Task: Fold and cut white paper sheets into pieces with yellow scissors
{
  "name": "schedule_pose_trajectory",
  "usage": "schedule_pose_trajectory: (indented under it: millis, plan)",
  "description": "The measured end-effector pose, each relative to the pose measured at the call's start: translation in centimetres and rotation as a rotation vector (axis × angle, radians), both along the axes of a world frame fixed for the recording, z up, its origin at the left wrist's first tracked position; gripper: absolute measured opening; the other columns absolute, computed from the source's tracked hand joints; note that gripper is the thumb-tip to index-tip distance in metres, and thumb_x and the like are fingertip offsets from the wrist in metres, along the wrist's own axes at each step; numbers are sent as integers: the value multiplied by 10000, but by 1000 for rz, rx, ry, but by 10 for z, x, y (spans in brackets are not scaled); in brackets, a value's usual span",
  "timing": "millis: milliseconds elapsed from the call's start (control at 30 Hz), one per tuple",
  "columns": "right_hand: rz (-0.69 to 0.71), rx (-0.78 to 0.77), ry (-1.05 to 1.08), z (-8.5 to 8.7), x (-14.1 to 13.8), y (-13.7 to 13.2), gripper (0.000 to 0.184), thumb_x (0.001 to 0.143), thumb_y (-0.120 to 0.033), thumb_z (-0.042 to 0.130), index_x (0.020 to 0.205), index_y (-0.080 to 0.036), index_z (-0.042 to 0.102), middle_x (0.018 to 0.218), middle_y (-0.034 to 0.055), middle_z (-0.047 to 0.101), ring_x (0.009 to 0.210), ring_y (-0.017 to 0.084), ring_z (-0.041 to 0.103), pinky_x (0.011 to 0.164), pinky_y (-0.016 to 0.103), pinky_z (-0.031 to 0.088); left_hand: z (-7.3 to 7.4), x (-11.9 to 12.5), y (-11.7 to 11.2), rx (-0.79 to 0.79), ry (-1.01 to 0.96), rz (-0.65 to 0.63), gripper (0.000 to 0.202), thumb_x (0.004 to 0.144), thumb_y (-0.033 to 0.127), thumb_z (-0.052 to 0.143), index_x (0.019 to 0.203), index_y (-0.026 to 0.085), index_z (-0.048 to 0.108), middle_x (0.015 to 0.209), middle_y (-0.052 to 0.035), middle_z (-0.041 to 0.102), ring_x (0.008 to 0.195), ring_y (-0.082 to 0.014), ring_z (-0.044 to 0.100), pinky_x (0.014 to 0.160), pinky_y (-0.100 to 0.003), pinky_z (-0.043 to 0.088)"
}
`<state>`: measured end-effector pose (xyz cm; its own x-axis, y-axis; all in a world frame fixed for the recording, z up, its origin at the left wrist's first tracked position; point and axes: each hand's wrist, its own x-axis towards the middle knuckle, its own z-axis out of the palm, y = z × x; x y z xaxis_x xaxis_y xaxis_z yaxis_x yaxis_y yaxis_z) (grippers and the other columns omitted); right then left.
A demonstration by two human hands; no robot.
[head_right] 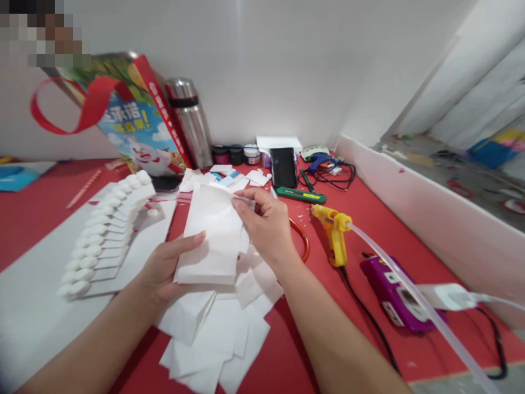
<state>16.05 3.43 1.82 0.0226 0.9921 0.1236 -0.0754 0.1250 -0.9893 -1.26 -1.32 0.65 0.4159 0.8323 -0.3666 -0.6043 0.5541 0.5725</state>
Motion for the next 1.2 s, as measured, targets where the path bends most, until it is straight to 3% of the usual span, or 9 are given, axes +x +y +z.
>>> schedule_pose_trajectory:
  millis: [167, 333, 433, 567, 667, 867, 1000, 1200]
  plan:
    - [-35, 2, -31, 3, 0, -1, 203, 765, -393, 789, 882, -232, 749, 684, -16, 618, 596, 133, 511, 540, 265, 399, 1, 2, -2, -24, 105, -4, 532, 792, 114, 750, 1316, 93, 658, 1064, -185, 788, 929, -365, 773, 908, -510, 604]
    - [-55, 17, -94, 0, 1, 0, 199, 788, -384, 768, 894, -218, 740, 673, -20, 613, 585, 124, 502, 548, 264, 409, 6, 6, -1, -96, 201, 51, 527, 796, 122, 745, 1312, 78, 653, 933, -165, 802, 818, -343, 783, 821, -482, 630]
    - [-46, 1, -49, 0, 2, 2, 230, 767, -376, 790, 919, -216, 727, 663, -30, 597, 575, 116, 499, 539, 256, 415, 8, 5, 1, -88, 124, 31, 528, 839, 131, 682, 1358, 60, 609, 937, -171, 800, 889, -359, 778, 877, -513, 607]
    - [78, -189, 223, 6, 6, 5, 387, 707, -376, 836, 1021, -219, 673, 734, -27, 639, 589, 119, 560, 526, 250, 454, 6, -2, 5, -151, -35, -73, 534, 888, 230, 611, 1358, -21, 566, 1051, -246, 773, 1007, -409, 748, 948, -568, 558]
    - [105, -291, 344, 11, 11, 7, 345, 682, -285, 827, 972, -184, 669, 761, -6, 672, 602, 114, 599, 532, 241, 493, 5, -5, 7, -168, -89, -53, 596, 889, 281, 611, 1386, -38, 531, 1165, -274, 739, 1102, -420, 713, 1043, -578, 496]
    - [68, -320, 356, 10, 13, 6, 237, 668, -205, 787, 889, -152, 719, 736, 24, 716, 603, 130, 652, 546, 246, 537, 3, -9, 8, -144, -147, -82, 699, 918, 284, 576, 1500, -52, 387, 1274, -288, 689, 1184, -433, 670, 1133, -622, 385]
    - [-29, -228, 355, 7, 15, 11, 217, 693, -220, 779, 901, -167, 746, 795, 28, 736, 653, 130, 663, 607, 259, 558, 0, -14, 10, -139, -196, -124, 743, 946, 309, 534, 1532, -85, 304, 1272, -291, 689, 1172, -398, 684, 1124, -563, 415]
    - [-423, 169, 167, 3, 37, 28, 179, 792, -194, 726, 963, -207, 778, 800, -4, 700, 665, 105, 603, 587, 237, 507, 1, -16, 12, -96, -221, -106, 670, 967, 254, 479, 1580, 40, 312, 1451, -240, 590, 1251, -353, 645, 1138, -558, 410]
